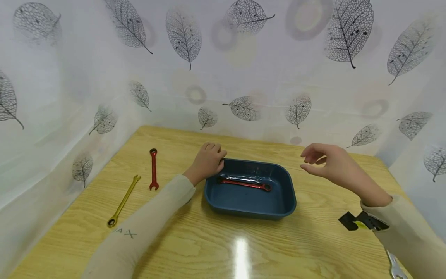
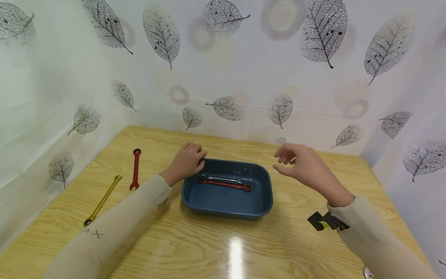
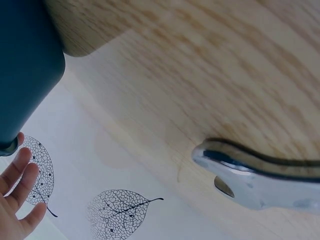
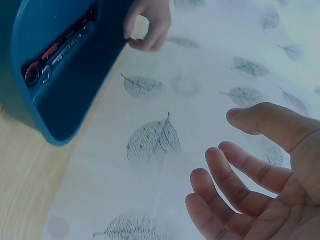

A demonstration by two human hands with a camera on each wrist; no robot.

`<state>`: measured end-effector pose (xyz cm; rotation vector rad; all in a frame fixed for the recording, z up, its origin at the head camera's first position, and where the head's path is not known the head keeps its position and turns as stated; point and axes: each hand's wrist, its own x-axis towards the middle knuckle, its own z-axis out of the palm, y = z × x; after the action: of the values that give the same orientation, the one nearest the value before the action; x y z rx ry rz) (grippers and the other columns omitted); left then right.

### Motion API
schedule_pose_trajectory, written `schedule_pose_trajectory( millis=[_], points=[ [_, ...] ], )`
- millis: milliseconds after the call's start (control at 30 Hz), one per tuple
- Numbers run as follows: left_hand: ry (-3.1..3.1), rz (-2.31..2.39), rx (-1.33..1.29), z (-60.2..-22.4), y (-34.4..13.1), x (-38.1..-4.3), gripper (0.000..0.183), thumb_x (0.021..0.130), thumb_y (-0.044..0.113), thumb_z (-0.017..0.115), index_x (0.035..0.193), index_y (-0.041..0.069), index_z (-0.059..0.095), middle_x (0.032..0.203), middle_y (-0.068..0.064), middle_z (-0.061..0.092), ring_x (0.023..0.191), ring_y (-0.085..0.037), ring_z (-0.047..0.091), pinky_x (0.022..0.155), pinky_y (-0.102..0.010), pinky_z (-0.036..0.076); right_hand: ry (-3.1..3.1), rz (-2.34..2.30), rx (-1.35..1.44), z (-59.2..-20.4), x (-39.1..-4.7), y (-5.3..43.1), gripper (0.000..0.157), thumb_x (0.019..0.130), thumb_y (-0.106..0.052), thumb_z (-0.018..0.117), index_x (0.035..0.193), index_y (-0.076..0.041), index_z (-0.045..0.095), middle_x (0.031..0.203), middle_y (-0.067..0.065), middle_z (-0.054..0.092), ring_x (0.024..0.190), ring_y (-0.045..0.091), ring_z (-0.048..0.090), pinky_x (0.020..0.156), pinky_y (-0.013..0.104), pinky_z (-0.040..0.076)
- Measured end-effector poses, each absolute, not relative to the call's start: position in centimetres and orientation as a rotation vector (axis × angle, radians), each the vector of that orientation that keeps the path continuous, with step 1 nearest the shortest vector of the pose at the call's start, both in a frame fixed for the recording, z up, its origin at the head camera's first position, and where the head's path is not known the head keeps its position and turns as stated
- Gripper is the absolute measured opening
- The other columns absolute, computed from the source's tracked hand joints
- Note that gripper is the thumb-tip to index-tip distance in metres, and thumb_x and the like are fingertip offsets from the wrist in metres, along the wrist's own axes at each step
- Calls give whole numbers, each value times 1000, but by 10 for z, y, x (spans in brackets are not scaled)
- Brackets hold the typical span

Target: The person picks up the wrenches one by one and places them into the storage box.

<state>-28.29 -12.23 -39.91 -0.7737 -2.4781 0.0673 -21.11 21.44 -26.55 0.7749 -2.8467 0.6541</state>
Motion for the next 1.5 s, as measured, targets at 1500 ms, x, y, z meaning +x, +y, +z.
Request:
schedule_pose_trajectory(
  millis=[1500],
  points=[
    [-2485,51,-770,-400,-122,-284,11,84,20,62,93,13,63,88,-6,58,82,-23,54,90,-40,44,-2844,728,60,-332,-157,356,31,89,-21,63,108,4,59,75,-41,41,65,-22,41,51,14,41]
  ],
)
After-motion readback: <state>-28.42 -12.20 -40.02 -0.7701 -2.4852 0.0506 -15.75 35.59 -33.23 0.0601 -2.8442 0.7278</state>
